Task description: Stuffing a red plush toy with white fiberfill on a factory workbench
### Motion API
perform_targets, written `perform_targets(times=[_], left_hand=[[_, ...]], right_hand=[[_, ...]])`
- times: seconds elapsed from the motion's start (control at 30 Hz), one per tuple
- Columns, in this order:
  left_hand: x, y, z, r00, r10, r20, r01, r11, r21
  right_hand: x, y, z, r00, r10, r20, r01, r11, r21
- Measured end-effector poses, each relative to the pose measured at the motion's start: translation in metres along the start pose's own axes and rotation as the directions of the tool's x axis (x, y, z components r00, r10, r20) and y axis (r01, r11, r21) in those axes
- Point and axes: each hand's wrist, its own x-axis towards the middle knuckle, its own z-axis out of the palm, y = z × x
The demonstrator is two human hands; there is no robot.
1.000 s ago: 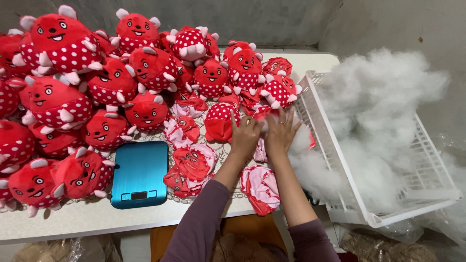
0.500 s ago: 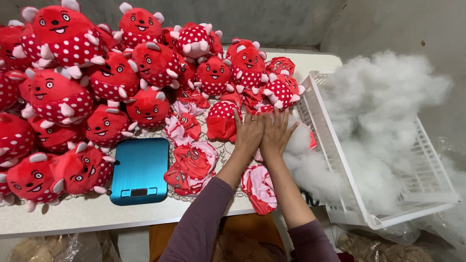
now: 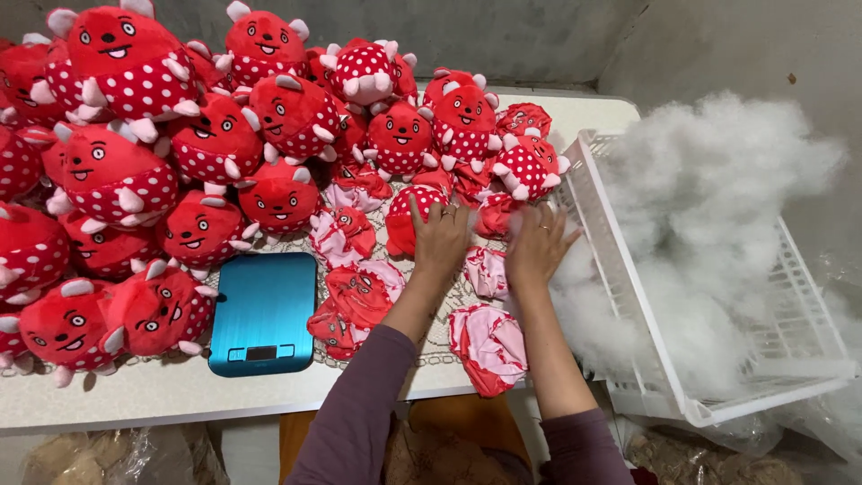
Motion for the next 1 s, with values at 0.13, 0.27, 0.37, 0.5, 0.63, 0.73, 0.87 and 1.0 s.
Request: perform_targets(times=[0.13, 0.27, 0.37, 0.5, 0.63, 0.73, 0.87, 1.0], left_hand=[[-0.008, 0.001, 0.005, 1.0, -0.015, -0.008, 0.015, 0.999, -0.03], [-0.007, -0.004, -0.011, 1.0, -0.005, 0.025, 0.005, 1.0, -0.009], [-0.012, -0.013, -0.015, 0.998, -0.016, 0.056, 0.018, 0.999, -0.04], [-0.019, -0.031, -0.029, 0.988, -0.015, 0.154, 0.046, 0.978, -0.203], [-0.039, -0.059, -0.015, 0.97, -0.073, 0.232, 0.145, 0.939, -0.31], [-0.047, -0.073, -0.013, 0.927, -0.153, 0.344, 0.26, 0.921, -0.292], [-0.048, -0.075, -0.015, 0.935, -0.218, 0.281, 0.305, 0.898, -0.316], [-0.057, -0.075, 0.002, 0.944, -0.275, 0.182, 0.311, 0.924, -0.221]], right_hand=[[-0.006, -0.031, -0.014, 0.968, -0.18, -0.175, 0.202, 0.972, 0.117], [-0.009, -0.061, -0.026, 0.922, -0.327, -0.209, 0.372, 0.591, 0.716], [-0.01, -0.075, -0.025, 0.961, -0.272, -0.05, 0.165, 0.416, 0.894], [-0.007, -0.087, 0.009, 0.975, -0.173, 0.139, -0.103, 0.205, 0.973], [-0.016, -0.085, 0.045, 0.988, -0.044, 0.148, -0.108, 0.488, 0.866], [-0.023, -0.104, 0.024, 1.0, 0.025, 0.016, -0.029, 0.66, 0.751], [-0.039, -0.126, 0.008, 0.969, -0.142, -0.204, 0.248, 0.62, 0.744], [-0.046, -0.128, 0.011, 0.941, -0.292, -0.171, 0.323, 0.626, 0.71]])
